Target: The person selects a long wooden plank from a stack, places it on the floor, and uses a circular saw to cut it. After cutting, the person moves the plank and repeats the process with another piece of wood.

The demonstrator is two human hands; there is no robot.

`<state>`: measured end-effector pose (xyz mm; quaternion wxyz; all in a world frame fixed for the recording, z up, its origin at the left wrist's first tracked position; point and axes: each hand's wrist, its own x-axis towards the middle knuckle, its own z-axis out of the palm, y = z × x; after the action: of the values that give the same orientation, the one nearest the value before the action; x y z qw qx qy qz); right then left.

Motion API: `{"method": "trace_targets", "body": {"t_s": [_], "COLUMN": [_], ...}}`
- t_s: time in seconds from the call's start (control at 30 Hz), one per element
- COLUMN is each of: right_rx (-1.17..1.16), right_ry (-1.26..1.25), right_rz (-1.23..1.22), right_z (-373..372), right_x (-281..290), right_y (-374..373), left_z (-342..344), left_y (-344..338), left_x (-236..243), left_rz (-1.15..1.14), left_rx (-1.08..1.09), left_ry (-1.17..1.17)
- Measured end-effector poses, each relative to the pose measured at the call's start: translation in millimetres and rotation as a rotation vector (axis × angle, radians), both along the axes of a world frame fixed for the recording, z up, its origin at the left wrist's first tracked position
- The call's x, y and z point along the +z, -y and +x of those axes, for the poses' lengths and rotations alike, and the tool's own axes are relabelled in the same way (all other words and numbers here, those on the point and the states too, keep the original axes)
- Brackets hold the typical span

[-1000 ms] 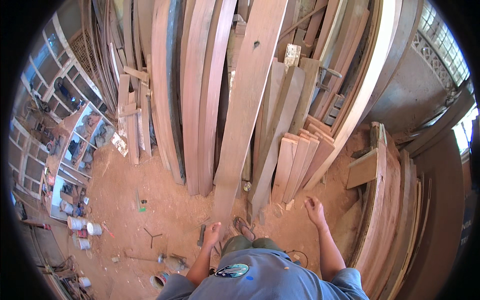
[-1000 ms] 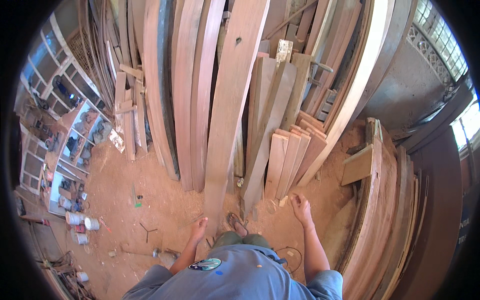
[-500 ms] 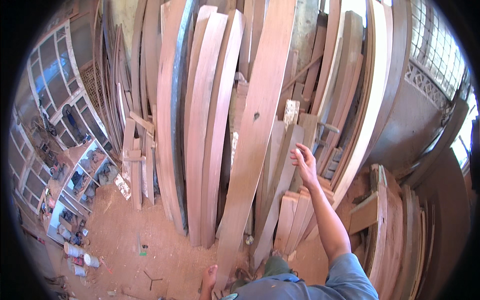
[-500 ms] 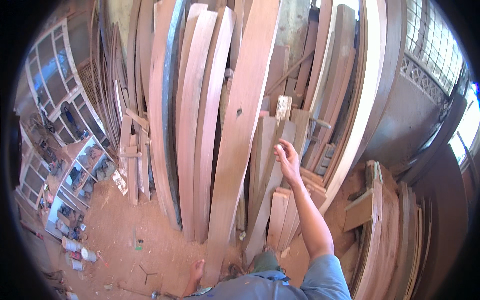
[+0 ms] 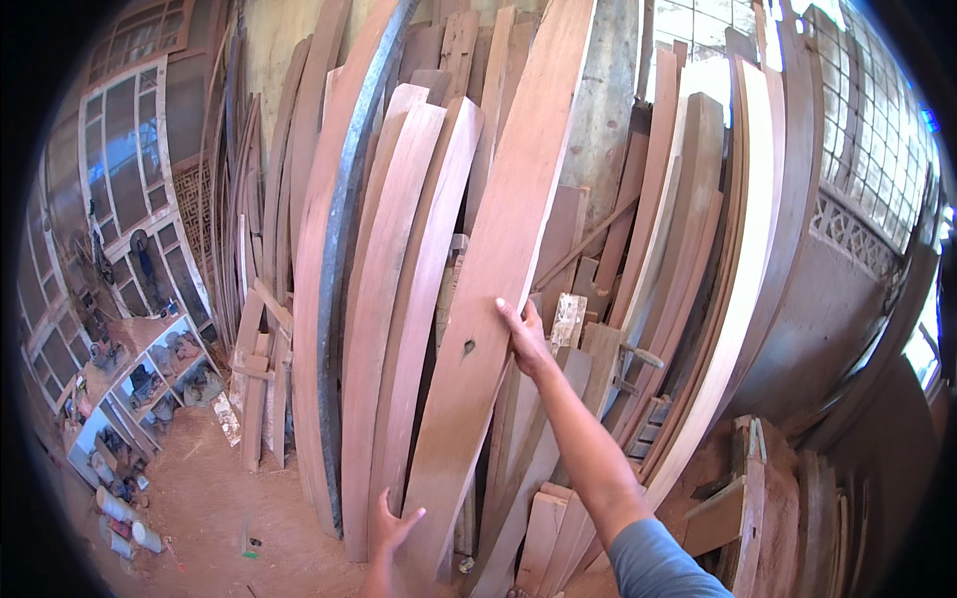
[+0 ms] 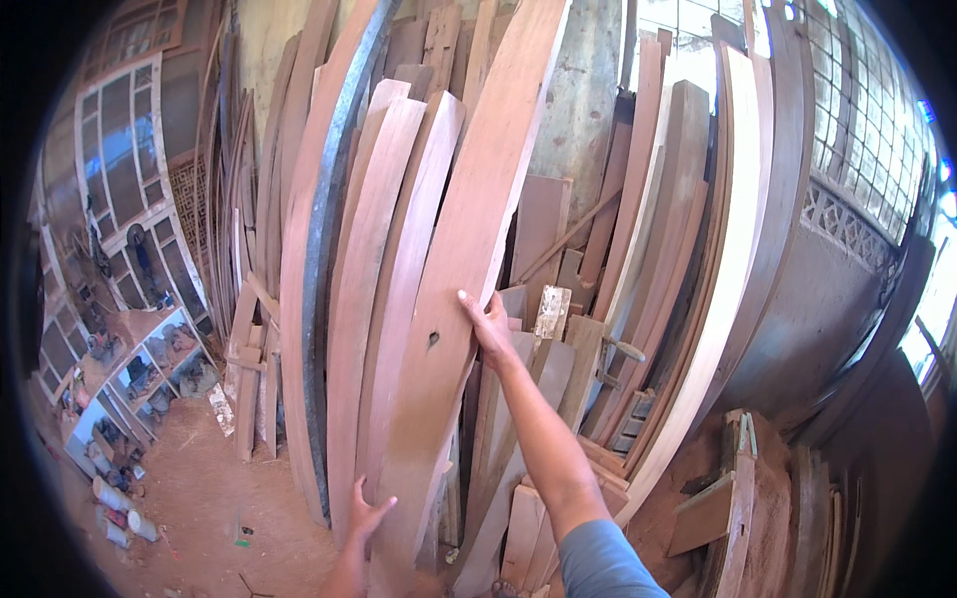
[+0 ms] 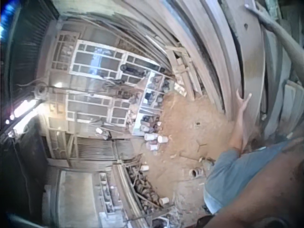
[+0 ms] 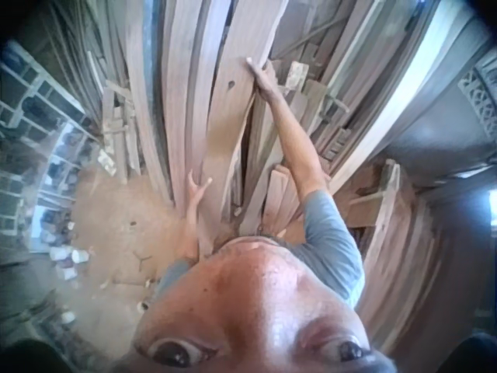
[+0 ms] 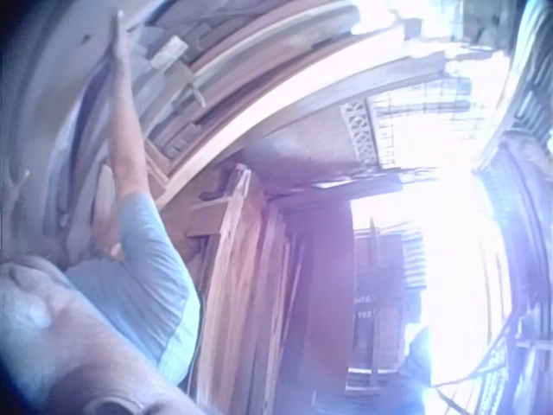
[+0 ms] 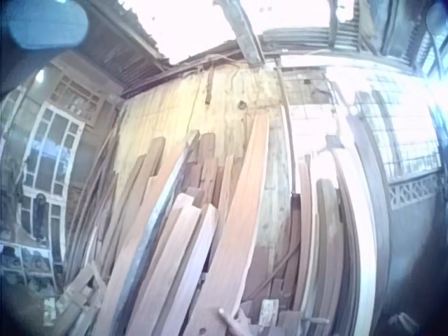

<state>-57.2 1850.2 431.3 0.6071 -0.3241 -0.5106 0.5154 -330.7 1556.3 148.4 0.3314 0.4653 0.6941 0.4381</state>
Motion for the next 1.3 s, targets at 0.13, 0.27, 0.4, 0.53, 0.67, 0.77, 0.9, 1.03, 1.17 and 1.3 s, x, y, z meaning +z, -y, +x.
{"method": "trace_targets", "body": {"t_s": [0.13, 0.27, 0.4, 0.53, 0.67, 0.77, 0.9, 1.03, 1.17, 1.3], "right_rx": [0.115, 0.218, 0.402, 0.387, 0.379, 0.303, 0.344, 0.161, 0.119, 0.056], "right_ry": [-0.055, -0.102, -0.25, -0.274, -0.24, -0.257, -0.271, -0.204, -0.192, -0.148], "right_rz": [0.027, 0.05, -0.116, -0.268, -0.204, -0.07, -0.142, -0.125, -0.004, 0.039], "right_z": [-6.0, 12.3, 41.8, 45.7, 58.4, 59.4, 50.2, 31.3, 60.5, 68.3], "right_x": [6.9, -4.6, -24.8, -46.7, -27.2, 9.1, 59.5, 61.4, 42.1, 48.3], "right_y": [5.6, -12.5, -27.8, -23.6, -25.1, -32.1, -36.3, -27.3, -70.0, -40.4], "left_z": [-16.0, -8.4, 36.6, 74.6, 93.0, 92.5, 95.0, 108.1, 136.9, 122.0], "left_y": [-52.1, -58.7, -33.9, -4.2, 3.7, 4.9, 5.6, 16.3, 18.1, 23.5], "left_x": [-33.8, -40.7, -18.4, 7.0, -1.4, -18.7, -11.8, 1.7, -6.1, -20.9], "left_rz": [0.087, -0.17, -0.078, 0.017, 0.115, 0.159, 0.138, 0.134, 0.173, 0.245], "left_rx": [-0.115, -0.211, -0.04, 0.131, 0.196, 0.274, 0.293, 0.364, 0.433, 0.366], "left_ry": [0.241, 0.483, 0.112, -0.19, -0.217, -0.206, -0.228, -0.274, -0.302, -0.282]}}
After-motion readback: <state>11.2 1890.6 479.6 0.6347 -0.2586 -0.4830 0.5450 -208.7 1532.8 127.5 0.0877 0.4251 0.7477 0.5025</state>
